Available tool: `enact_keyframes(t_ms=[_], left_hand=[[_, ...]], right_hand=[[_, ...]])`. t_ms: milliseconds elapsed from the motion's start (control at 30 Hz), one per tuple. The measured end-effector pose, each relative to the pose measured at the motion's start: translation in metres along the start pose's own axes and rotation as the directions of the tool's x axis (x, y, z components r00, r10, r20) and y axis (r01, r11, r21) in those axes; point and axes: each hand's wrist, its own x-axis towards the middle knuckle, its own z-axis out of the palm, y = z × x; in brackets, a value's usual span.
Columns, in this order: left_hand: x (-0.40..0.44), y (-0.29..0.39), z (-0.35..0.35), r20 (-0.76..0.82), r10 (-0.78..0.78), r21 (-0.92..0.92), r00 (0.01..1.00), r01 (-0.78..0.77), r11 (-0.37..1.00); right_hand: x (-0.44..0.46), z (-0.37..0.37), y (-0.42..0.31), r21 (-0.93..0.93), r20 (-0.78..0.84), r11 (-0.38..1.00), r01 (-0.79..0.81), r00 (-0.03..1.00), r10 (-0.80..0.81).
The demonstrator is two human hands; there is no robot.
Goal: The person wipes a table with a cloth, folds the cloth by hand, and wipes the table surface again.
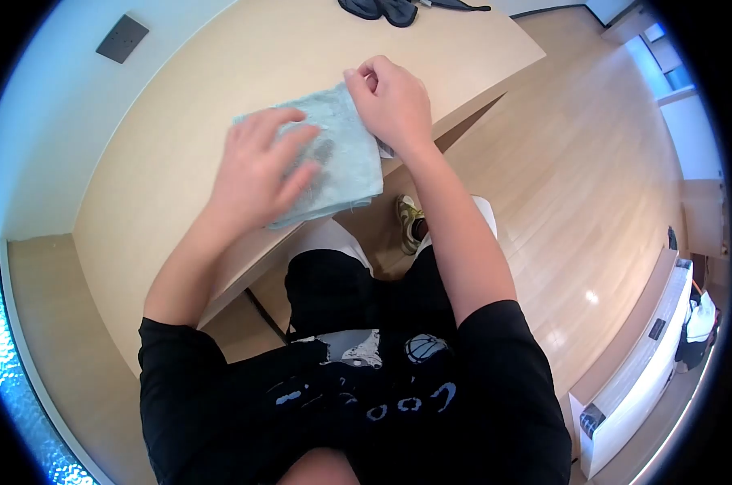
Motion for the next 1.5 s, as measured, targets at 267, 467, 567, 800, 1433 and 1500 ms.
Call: enact_keyframes(t_ms=[267,467,567,800,1433,1500], left_hand=[[0.013,0.04,0.043,0.231,-0.169,0.088,0.958,0.152,0.984],[0.02,0.048,0.045,0.263,-0.293,0.246,0.919,0.23,0.942],[0.025,0.05,0.043,0.299,-0.317,0.256,0.9,0.244,0.935],[0.027,0.041,0.043,0.314,-0.35,0.252,0.883,0.277,0.927],[0.165,-0.185,0.089,0.061,-0.761,0.35,0.646,0.7,0.622],[0.181,-0.217,0.095,0.044,-0.79,0.351,0.612,0.731,0.586]], right_hand=[[0.002,-0.008,0.007,0.23,-0.041,0.968,-0.096,0.993,0.108],[-0.001,-0.01,0.012,0.27,-0.055,0.962,-0.037,0.997,0.054],[-0.001,-0.015,0.017,0.285,-0.025,0.957,-0.049,0.998,0.059],[0.04,-0.065,0.083,-0.441,-0.096,0.874,0.204,0.958,-0.272],[0.122,-0.103,0.126,-0.774,-0.128,0.594,-0.22,0.973,0.194],[0.12,-0.102,0.124,-0.771,-0.138,0.598,-0.22,0.974,0.18]])
